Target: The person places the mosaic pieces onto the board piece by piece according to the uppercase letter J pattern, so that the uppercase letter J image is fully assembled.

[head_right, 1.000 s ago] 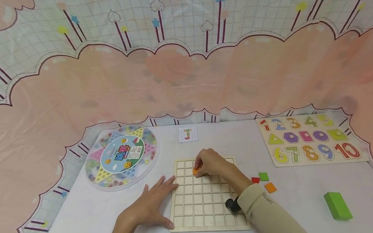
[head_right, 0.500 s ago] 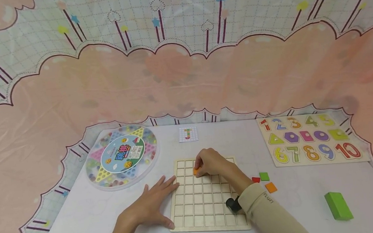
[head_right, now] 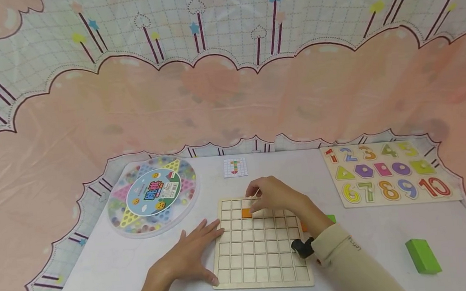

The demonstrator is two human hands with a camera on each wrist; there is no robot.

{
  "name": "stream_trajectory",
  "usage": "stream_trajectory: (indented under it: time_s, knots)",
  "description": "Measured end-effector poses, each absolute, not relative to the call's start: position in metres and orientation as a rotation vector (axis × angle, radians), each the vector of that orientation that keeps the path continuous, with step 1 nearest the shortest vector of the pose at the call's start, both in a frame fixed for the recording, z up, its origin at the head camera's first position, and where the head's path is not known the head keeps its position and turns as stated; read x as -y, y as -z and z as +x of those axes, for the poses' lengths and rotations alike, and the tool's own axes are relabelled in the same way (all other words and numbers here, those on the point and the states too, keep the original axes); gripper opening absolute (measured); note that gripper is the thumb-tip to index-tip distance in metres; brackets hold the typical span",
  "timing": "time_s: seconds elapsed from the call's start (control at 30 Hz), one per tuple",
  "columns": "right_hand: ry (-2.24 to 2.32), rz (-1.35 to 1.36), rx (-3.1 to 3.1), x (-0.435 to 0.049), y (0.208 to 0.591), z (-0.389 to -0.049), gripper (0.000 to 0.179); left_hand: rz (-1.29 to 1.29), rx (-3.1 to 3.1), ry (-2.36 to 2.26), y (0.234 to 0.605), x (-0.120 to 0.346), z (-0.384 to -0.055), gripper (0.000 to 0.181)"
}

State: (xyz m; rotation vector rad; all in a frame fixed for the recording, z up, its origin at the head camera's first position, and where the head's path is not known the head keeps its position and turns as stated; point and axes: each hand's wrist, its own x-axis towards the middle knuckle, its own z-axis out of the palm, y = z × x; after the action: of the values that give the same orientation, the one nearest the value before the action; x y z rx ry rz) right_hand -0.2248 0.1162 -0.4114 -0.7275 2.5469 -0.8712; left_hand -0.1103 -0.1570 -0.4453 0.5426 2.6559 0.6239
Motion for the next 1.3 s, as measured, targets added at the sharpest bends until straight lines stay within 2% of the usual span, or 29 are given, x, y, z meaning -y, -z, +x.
stream_trajectory:
  time_s: [0.23,0.73,1.3]
  knots:
    - [0.921,-0.683,-2.617,-0.149,0.391,-0.222,0.048,0.528,-2.653,-0.631,0.445,0.156,-0.11,0.114]
    - [0.946,-0.526,-2.742,-0.232,0.386,-0.2,0.044,0.527,-2.627,-0.66,0.443,0.155,-0.11,0.115]
    - [1.002,-0.43,-2.686,-0.275,0.416,-0.174,0.043,0.57,-2.618,-0.667,0.439,0.156,-0.109,0.114]
